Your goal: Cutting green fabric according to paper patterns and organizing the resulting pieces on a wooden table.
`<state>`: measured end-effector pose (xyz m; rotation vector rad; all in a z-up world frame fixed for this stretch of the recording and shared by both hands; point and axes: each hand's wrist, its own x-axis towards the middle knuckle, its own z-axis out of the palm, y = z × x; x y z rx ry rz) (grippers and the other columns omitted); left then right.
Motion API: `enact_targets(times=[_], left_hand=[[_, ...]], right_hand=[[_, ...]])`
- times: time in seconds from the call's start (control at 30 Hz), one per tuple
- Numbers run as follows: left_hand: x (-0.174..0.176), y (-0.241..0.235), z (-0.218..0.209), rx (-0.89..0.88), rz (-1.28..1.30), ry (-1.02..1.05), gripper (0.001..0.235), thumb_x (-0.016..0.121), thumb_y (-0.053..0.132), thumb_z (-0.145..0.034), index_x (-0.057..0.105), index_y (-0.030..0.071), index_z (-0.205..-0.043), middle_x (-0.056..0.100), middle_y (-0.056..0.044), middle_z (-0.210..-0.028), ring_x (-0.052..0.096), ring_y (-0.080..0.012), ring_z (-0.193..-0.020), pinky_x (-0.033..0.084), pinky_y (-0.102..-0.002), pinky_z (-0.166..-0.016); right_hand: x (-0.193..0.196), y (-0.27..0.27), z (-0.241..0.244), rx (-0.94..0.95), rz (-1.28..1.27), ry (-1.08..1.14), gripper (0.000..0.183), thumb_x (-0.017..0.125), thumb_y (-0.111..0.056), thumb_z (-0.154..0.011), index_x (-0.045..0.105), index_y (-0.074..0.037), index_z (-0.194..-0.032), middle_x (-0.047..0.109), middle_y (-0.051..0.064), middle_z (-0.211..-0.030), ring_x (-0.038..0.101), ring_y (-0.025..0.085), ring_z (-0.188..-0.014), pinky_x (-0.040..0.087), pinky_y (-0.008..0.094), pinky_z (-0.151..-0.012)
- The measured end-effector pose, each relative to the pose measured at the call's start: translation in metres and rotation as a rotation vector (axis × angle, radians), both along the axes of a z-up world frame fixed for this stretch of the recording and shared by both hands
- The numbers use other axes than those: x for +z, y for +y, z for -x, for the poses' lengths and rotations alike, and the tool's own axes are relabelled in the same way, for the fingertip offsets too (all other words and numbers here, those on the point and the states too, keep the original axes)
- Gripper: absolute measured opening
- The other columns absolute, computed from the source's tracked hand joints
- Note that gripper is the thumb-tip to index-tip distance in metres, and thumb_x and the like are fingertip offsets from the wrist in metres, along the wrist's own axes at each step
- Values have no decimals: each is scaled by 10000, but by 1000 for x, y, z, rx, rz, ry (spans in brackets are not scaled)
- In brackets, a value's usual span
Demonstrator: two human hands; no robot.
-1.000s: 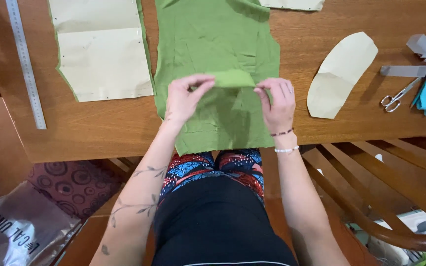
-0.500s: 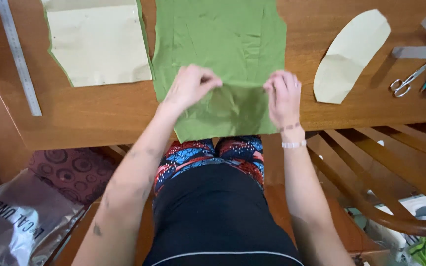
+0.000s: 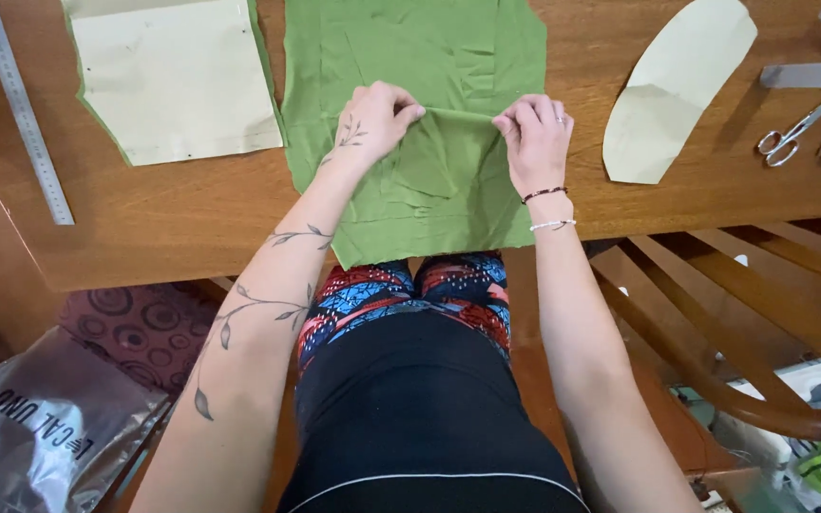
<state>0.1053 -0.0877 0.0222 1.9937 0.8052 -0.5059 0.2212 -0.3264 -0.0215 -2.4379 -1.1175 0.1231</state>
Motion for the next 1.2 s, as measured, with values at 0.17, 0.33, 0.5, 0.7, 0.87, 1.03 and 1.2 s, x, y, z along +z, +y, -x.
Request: enact_targets(times=[0.17, 0.33, 0.5, 0.7, 0.87, 1.03, 1.2], left_hand=[[-5, -2, 5, -6, -38, -65, 203, 620, 307, -983, 768, 179, -931, 737, 9, -809, 671, -190, -759, 559, -407, -698], [-3, -7, 11, -26, -16, -169, 217, 601, 313, -998, 730, 163, -910, 678, -30, -929, 620, -187, -837, 524, -383, -758], [9, -11, 15, 1, 36, -230, 203, 589, 269, -1006, 724, 159, -902, 697, 39, -744, 585, -107, -638, 491, -313, -647], [-11, -35, 33, 142, 364, -499, 133, 586, 227, -1010, 699, 159, -998, 633, -6, -752, 596, -158, -796, 477, -349, -762], [-9, -69, 36, 213, 746, -491, 163, 549, 245, -1052, 618, 102, -1091, 560, 9, -790, 587, -131, -714, 537, -283, -685], [-6, -110, 24, 213, 896, -373, 175, 551, 297, -1037, 594, 134, -1082, 588, 31, -829, 627, -76, -753, 585, -249, -718], [-20, -130, -11, 83, 380, -371, 198, 620, 295, -972, 710, 120, -982, 740, -132, -863, 742, -284, -833, 575, -433, -764]], right_hand=[[4, -5, 3, -2, -20, 69, 220, 635, -308, -1054, 656, -128, -929, 625, 8, -1023, 518, 244, -952, 370, 396, -798], [13, -6, 6, -7, -40, 131, 232, 594, -285, -1081, 617, -132, -908, 642, -4, -967, 519, 236, -921, 350, 379, -791], [32, -9, 12, -55, -98, 265, 203, 500, -213, -1097, 591, -112, -947, 655, 24, -926, 560, 241, -898, 369, 380, -812], [36, -32, 24, -189, -372, 555, 255, 416, -291, -1146, 573, -115, -1050, 613, 80, -873, 622, 253, -869, 476, 433, -860], [74, -60, 34, -285, -408, 432, 255, 457, -255, -1142, 593, -49, -1078, 558, 85, -849, 556, 177, -851, 481, 380, -828], [97, -95, 25, -349, -306, 400, 270, 448, -260, -1164, 596, -52, -1076, 551, 73, -798, 550, 191, -777, 473, 371, -779], [67, -103, -9, -326, -44, 334, 269, 495, -309, -1178, 614, -83, -1094, 630, 171, -742, 659, 404, -759, 482, 508, -718]])
